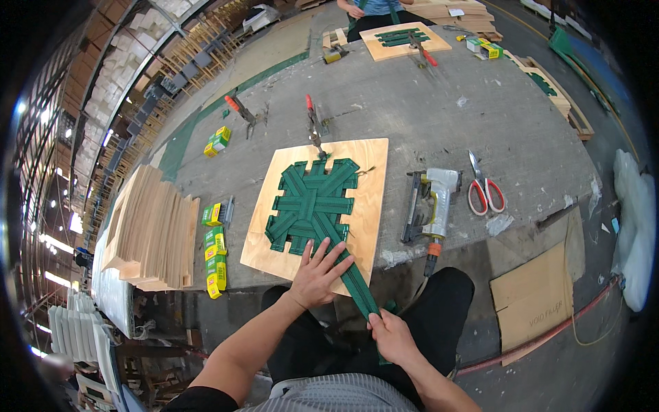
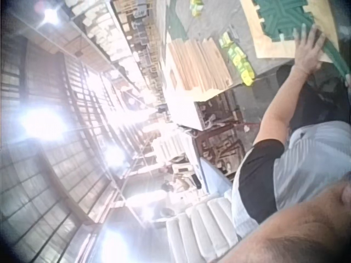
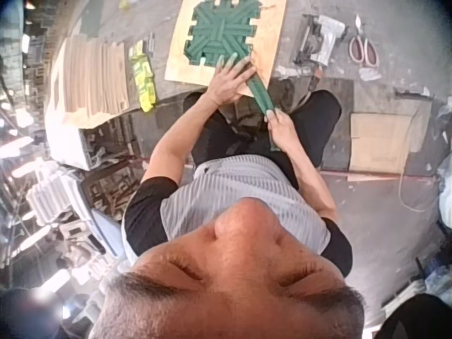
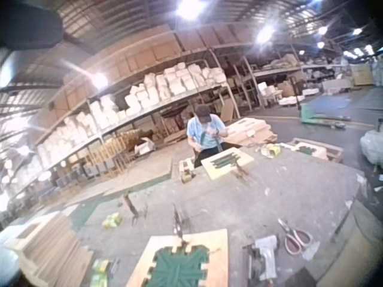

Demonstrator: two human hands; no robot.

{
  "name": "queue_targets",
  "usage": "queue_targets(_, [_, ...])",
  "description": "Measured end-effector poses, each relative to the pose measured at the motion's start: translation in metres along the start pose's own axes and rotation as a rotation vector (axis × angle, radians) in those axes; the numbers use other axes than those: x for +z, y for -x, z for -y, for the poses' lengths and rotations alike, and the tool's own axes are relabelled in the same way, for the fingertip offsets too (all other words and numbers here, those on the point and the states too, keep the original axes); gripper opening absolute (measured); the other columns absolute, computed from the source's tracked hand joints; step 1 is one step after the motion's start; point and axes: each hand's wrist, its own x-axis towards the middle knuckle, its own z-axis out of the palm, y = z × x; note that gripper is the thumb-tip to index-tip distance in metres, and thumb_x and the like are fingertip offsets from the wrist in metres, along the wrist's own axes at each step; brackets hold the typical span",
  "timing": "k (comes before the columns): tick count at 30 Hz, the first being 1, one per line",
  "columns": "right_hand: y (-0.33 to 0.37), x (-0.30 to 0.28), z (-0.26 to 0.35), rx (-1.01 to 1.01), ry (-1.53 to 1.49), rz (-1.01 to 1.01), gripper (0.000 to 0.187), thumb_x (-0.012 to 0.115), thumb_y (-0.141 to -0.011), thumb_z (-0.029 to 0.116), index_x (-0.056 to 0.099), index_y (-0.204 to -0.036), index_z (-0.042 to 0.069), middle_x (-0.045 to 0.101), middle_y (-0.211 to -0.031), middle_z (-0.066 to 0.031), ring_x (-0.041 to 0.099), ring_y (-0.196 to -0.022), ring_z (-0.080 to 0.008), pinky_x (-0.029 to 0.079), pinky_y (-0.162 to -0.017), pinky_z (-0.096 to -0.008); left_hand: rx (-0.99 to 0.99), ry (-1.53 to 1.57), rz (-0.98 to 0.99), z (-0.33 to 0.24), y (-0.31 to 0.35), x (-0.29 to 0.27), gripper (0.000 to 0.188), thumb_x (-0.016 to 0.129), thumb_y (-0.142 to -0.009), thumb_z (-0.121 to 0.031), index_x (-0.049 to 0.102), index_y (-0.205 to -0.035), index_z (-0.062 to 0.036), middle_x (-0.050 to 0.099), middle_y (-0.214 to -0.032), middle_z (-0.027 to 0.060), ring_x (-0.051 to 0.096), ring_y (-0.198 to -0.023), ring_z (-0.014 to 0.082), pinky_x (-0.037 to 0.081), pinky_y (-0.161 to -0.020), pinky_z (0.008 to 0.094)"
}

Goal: The person weaves green plastic strips into a wooden frame on the floor, using a pneumatic nail gun to secure the strips. The person repeatedly folds and staples the strips to form a woven pattern, then moves the completed mat aside and begins a new one.

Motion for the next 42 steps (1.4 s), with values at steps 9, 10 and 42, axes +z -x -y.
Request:
queue_targets(9, [0.008,-0.003,0.003,-0.028,0.032,-0.003,0.035,0.049,-0.111,0.031,0.06,-0.091,0.005,0.055,-0.069,-0.0006,0.052,-0.062,-0.0126,0.044,-0.06,-0.0321,0.044,-0.036,-0.064,0.003,0.001,0.006,0.091,0.077,-0.069,-0.023,0.049,-0.156,-0.0307,0.039,-0.167,0.0067,0.033,-0.155,0.0376,0.015,-0.125,0.0667])
queue_targets(10, [0.009,-0.003,0.003,-0.028,0.037,-0.001,0.034,0.049,-0.111,0.031,0.06,-0.091,0.005,0.055,-0.069,-0.0005,0.052,-0.062,-0.0124,0.044,-0.06,-0.0319,0.045,-0.019,-0.066,0.003,0.001,0.006,0.091,0.077,-0.07,-0.024,0.049,-0.156,-0.0309,0.039,-0.167,0.0066,0.033,-0.155,0.0377,0.015,-0.125,0.0669])
queue_targets(42, [-0.078,0.022,-0.013,0.017,0.909,-0.043,0.031,0.051,-0.108,0.027,0.064,-0.116,0.0,0.072,-0.098,-0.0313,0.067,-0.096,-0.0526,0.052,-0.086,-0.0624,-0.042,0.129,-0.169,0.007,0.019,0.01,0.072,0.07,-0.086,-0.022,0.051,-0.156,-0.0245,0.039,-0.167,0.0138,0.032,-0.154,0.0419,0.02,-0.123,0.0686])
